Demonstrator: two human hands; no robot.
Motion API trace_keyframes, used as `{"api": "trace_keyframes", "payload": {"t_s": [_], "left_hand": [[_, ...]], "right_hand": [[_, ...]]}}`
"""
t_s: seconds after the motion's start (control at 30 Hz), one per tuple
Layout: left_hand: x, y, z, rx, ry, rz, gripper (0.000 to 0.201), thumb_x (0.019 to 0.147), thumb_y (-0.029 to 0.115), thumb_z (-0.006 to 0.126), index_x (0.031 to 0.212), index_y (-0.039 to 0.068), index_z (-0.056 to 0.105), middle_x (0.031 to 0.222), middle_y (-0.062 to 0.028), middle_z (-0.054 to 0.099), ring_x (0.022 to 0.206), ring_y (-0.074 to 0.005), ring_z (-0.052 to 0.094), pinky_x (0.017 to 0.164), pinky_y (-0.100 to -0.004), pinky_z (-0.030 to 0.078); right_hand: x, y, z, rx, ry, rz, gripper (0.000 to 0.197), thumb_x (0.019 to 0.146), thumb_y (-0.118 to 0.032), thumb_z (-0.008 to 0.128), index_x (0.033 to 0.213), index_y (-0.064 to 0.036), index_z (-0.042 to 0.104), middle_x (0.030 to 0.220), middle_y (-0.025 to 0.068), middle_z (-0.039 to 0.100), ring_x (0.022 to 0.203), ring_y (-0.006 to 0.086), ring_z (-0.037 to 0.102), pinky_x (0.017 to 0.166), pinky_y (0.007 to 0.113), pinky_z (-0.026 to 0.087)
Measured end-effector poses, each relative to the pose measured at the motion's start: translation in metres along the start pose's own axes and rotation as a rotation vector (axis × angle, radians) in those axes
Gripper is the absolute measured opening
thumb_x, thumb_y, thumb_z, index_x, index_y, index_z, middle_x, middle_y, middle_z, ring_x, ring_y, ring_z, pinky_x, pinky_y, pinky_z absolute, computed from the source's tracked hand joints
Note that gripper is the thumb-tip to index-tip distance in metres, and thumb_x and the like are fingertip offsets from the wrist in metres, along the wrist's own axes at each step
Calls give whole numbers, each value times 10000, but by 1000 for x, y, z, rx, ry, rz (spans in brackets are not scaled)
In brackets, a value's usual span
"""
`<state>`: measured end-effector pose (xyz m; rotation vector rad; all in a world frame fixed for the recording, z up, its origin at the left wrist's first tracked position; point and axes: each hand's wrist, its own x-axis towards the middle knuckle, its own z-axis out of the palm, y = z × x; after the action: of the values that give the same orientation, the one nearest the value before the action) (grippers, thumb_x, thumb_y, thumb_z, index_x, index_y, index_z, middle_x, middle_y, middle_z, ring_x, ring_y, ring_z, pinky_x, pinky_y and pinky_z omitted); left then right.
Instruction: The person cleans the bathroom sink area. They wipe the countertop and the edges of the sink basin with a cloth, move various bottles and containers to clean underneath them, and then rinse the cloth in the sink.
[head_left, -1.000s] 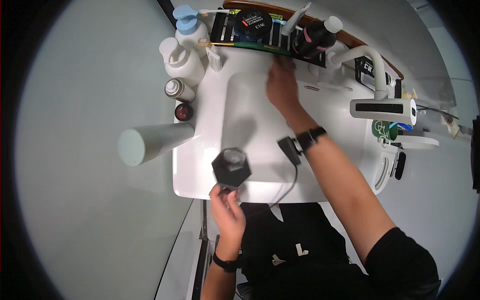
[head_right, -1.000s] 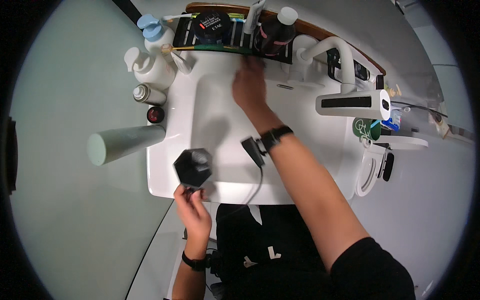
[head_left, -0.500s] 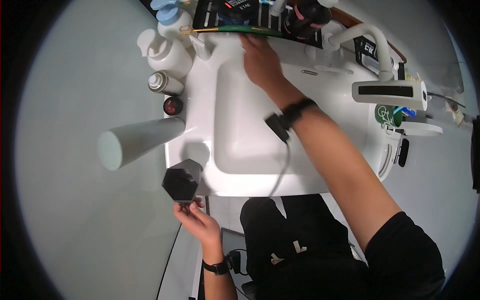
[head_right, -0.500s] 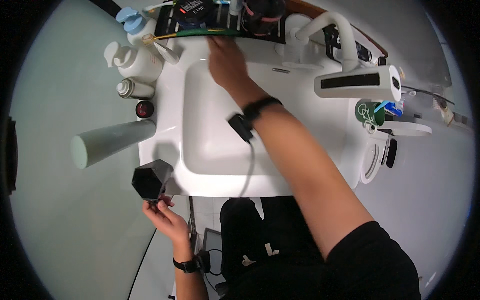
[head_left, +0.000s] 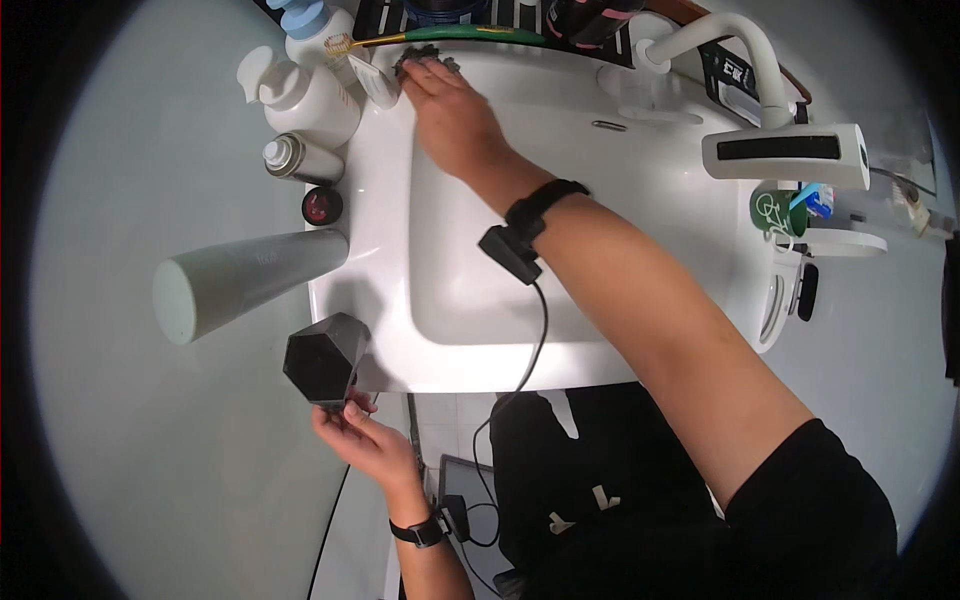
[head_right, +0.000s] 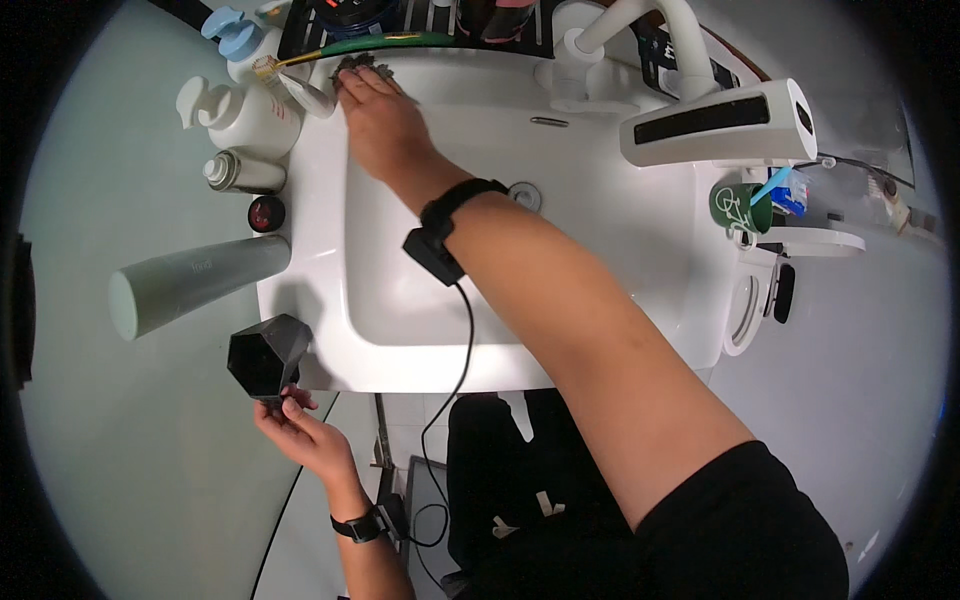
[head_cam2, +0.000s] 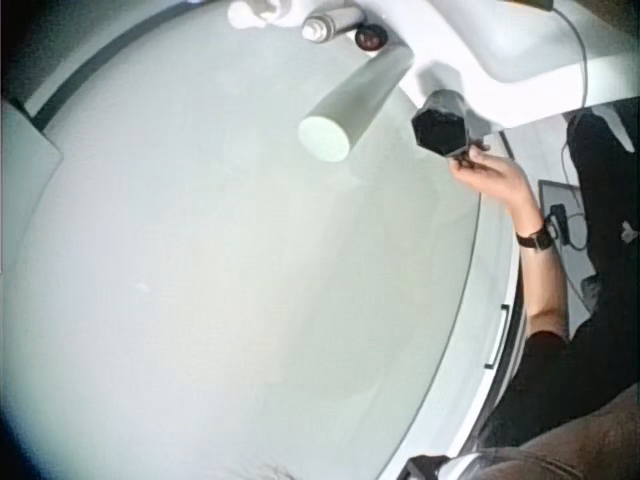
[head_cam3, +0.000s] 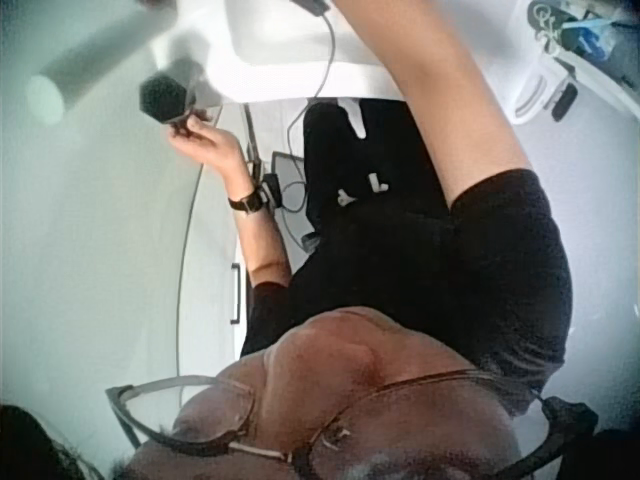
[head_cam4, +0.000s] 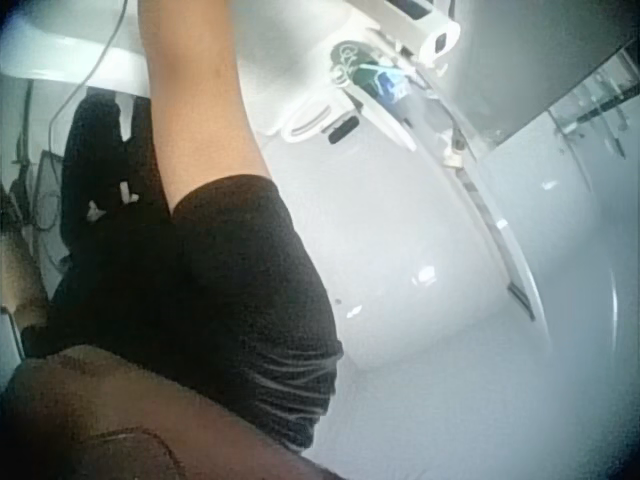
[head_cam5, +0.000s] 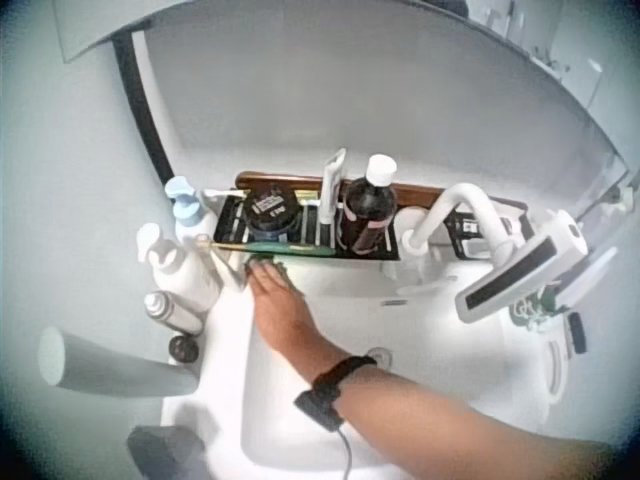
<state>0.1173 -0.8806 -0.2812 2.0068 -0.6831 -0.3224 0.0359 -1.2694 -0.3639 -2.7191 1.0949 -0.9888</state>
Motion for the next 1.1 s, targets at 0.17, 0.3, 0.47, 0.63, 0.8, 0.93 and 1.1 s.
{"api": "trace_keyframes", "payload": {"t_s": [0.17, 0.3, 0.47, 0.63, 0.8, 0.93, 1.1], "left_hand": [[5, -2, -10, -30, 25, -1, 342, 1167, 219, 475, 1406, -26, 459, 1098, -102, 639, 865, -150, 556, 761, -289, 475], [7, -2, 6, -34, -16, 11, 343, 1166, 222, 485, 1400, -27, 462, 1086, -97, 638, 856, -147, 552, 759, -288, 476], [14, -2, 0, 5, 1, 22, 330, 1166, 228, 488, 1381, -23, 477, 1064, -90, 635, 830, -142, 539, 743, -279, 466], [17, -6, 7, -12, -21, 51, 313, 1169, 228, 486, 1358, -21, 488, 1036, -81, 625, 809, -137, 529, 736, -273, 457], [20, -10, 16, -32, -18, 24, 344, 1162, 212, 492, 1394, -41, 469, 1006, -86, 617, 819, -141, 522, 735, -276, 447], [21, -10, 6, -27, 9, -41, 371, 1147, 176, 505, 1432, -59, 463, 1024, -90, 620, 846, -143, 530, 755, -281, 457], [14, -19, 3, -115, 29, -121, 417, 1125, 118, 547, 1482, -75, 452, 1106, -103, 646, 957, -158, 611, 876, -278, 517]], "right_hand": [[-49, 51, -49, -38, -90, 276, 562, 943, 83, 497, 1490, -10, 592, 1534, 182, 586, 1422, 342, 549, 1198, 435, 468], [-18, 42, -6, 77, 59, 311, 483, 943, 36, 542, 1415, -1, 642, 1451, 175, 649, 1333, 353, 616, 1159, 431, 501], [-19, 18, -7, 131, 12, 172, 418, 953, -16, 564, 1350, -43, 689, 1437, 146, 671, 1370, 330, 592, 1168, 424, 489], [-42, 47, -44, -194, 62, 289, 489, 958, 16, 551, 1439, -19, 631, 1466, 155, 643, 1376, 360, 572, 1160, 462, 494], [2, 46, -25, -34, -18, 194, 366, 959, -4, 560, 1301, -39, 684, 1363, 148, 680, 1277, 370, 628, 1089, 465, 545], [-53, 72, -70, -186, -35, 292, 449, 993, 27, 566, 1419, -75, 661, 1541, 120, 602, 1381, 330, 595, 1151, 427, 529], [-46, 58, -86, -113, -14, 386, 401, 952, 10, 637, 1339, -65, 712, 1407, 128, 689, 1274, 352, 640, 1081, 443, 551]]}}
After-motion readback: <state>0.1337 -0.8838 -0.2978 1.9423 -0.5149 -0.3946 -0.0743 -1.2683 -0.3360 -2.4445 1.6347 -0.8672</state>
